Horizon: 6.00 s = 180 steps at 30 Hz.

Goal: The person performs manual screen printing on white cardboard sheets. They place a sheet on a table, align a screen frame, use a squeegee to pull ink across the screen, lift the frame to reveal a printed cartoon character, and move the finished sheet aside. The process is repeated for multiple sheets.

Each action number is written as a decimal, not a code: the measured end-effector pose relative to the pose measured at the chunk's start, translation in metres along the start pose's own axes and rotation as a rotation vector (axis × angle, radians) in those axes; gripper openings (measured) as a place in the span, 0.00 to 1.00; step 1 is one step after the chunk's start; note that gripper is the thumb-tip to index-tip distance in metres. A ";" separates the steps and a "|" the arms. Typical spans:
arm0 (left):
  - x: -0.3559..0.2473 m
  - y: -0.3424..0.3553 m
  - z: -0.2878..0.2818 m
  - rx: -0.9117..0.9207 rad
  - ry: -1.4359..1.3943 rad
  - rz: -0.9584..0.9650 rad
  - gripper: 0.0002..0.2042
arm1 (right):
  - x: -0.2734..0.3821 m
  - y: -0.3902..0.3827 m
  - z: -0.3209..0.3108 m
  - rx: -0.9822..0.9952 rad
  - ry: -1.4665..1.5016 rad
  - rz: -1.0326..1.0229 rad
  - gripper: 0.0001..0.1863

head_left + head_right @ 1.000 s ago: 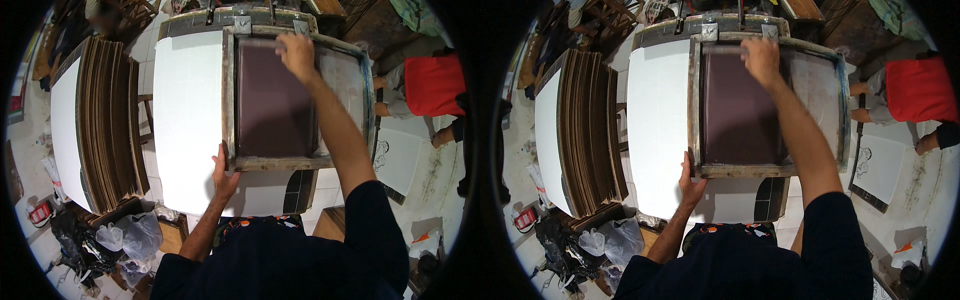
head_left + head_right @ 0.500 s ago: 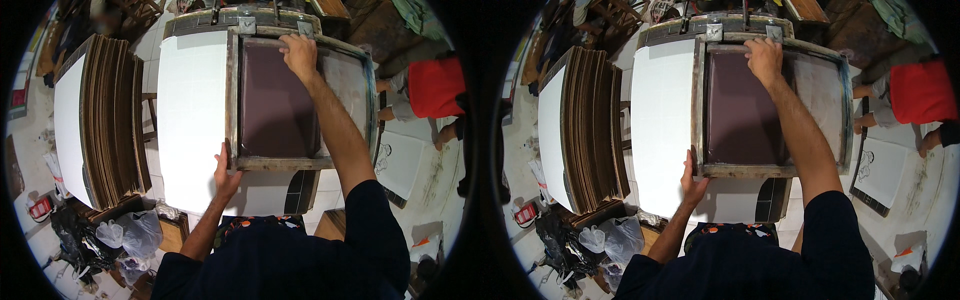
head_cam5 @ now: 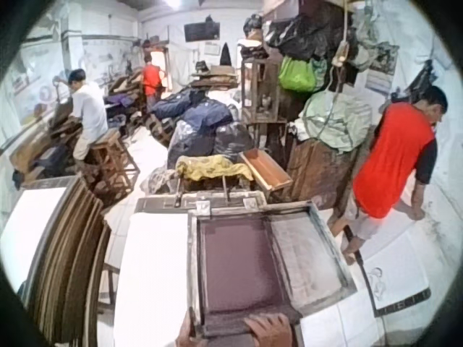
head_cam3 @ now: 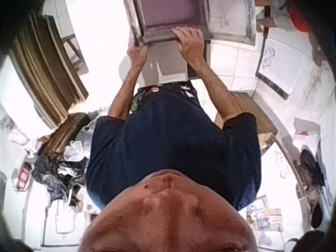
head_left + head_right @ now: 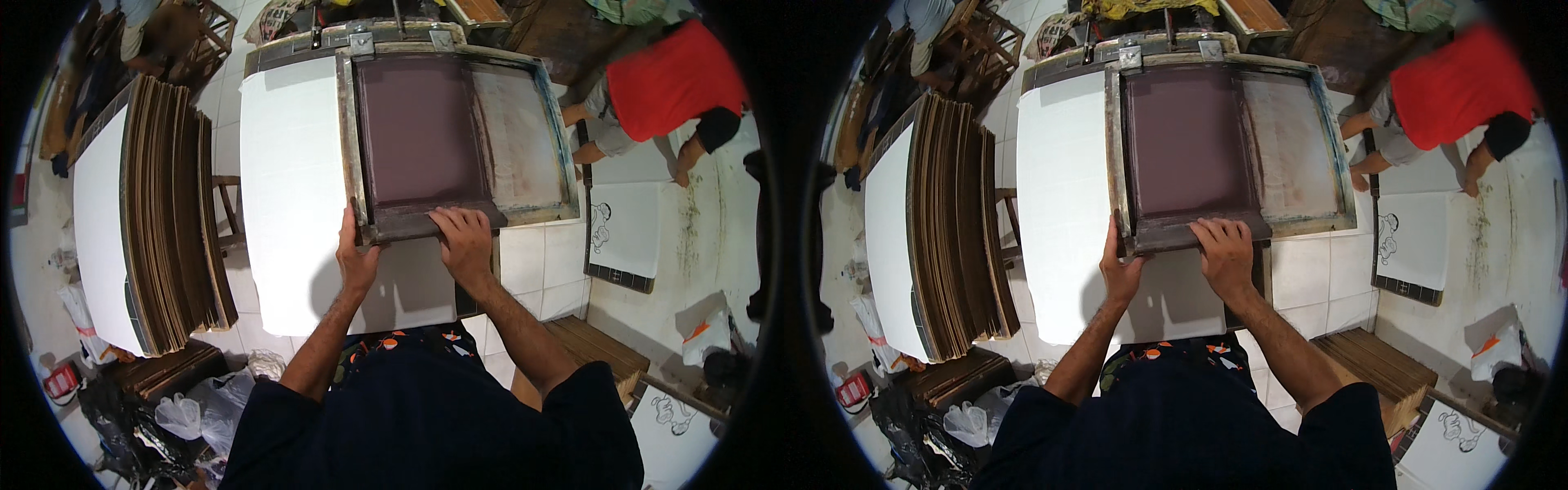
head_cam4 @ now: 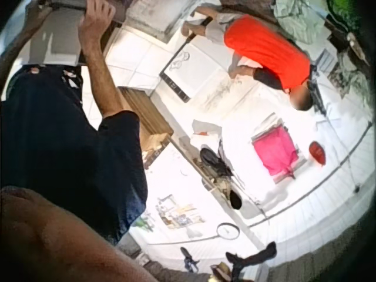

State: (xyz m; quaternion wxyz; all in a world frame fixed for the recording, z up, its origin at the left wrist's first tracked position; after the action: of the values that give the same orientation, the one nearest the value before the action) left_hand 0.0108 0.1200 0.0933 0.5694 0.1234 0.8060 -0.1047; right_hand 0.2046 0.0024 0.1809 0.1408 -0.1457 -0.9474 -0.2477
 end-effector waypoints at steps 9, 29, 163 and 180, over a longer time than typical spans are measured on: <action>-0.213 0.051 -0.050 -0.101 -0.427 0.293 0.57 | 0.017 0.155 -0.124 -0.487 -0.262 -0.280 0.33; 0.067 -0.035 -0.624 -0.568 1.057 -0.162 0.25 | 0.031 0.375 -0.256 -0.327 -0.188 -0.055 0.50; 0.026 -0.015 -0.018 -0.112 0.489 -0.012 0.43 | -0.035 0.054 0.060 0.214 -0.065 -0.003 0.19; 0.035 -0.014 0.007 -0.051 0.650 0.388 0.62 | -0.097 0.190 0.116 -0.011 -0.028 -0.188 0.17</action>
State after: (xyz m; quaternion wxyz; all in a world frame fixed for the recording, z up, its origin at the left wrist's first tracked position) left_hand 0.0011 0.1075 0.0580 0.2960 0.2862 0.9086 0.0697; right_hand 0.3364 0.2002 0.1322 0.1027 -0.0605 -0.9575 -0.2628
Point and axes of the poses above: each hand's wrist, its own y-axis towards the middle knuckle, its own z-axis out of the palm, x = y × z, the point moved 4 cm from there along y, towards the middle knuckle, and after that the axes turned 10 degrees about -x, right-handed, at the moved point
